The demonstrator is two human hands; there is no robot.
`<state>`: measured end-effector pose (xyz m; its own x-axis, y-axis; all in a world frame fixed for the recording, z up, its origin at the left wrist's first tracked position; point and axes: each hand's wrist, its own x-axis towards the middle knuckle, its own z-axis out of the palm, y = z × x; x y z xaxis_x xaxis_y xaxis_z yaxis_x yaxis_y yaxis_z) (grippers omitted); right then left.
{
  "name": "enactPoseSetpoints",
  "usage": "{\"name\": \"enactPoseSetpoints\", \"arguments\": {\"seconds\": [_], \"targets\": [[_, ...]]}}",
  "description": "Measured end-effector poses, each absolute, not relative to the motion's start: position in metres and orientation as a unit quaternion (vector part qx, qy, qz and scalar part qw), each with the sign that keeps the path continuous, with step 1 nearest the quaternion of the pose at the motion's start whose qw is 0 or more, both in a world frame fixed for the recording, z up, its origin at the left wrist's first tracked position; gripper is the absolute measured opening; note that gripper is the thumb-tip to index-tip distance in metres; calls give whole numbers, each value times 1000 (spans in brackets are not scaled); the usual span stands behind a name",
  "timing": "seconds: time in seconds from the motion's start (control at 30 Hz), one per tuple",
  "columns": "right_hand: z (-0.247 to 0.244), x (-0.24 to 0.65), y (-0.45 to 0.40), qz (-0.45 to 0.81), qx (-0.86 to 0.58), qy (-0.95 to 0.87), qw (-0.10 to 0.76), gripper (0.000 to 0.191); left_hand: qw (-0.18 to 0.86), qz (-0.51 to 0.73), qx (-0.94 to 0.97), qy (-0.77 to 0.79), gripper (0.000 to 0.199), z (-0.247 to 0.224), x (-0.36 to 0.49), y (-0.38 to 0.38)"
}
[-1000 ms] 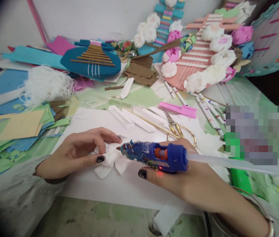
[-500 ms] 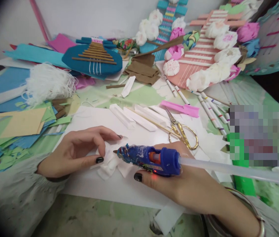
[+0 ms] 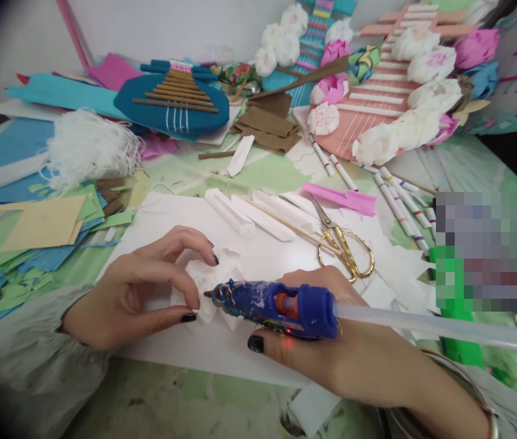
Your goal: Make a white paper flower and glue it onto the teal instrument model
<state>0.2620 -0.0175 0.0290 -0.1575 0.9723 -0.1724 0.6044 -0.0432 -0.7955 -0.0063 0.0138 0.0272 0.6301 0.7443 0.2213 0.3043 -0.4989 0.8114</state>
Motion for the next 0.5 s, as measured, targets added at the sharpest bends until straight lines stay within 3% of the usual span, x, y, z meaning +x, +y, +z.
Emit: {"name": "enactPoseSetpoints", "arguments": {"seconds": [0.17,0.5], "targets": [[26,264,-21,316,-559,-745,179,40,418,299,802,305,7,22,-10,16],[35,257,-18,249,-502,-804,197,31,443,275,800,297,8,23,-12,25]]}}
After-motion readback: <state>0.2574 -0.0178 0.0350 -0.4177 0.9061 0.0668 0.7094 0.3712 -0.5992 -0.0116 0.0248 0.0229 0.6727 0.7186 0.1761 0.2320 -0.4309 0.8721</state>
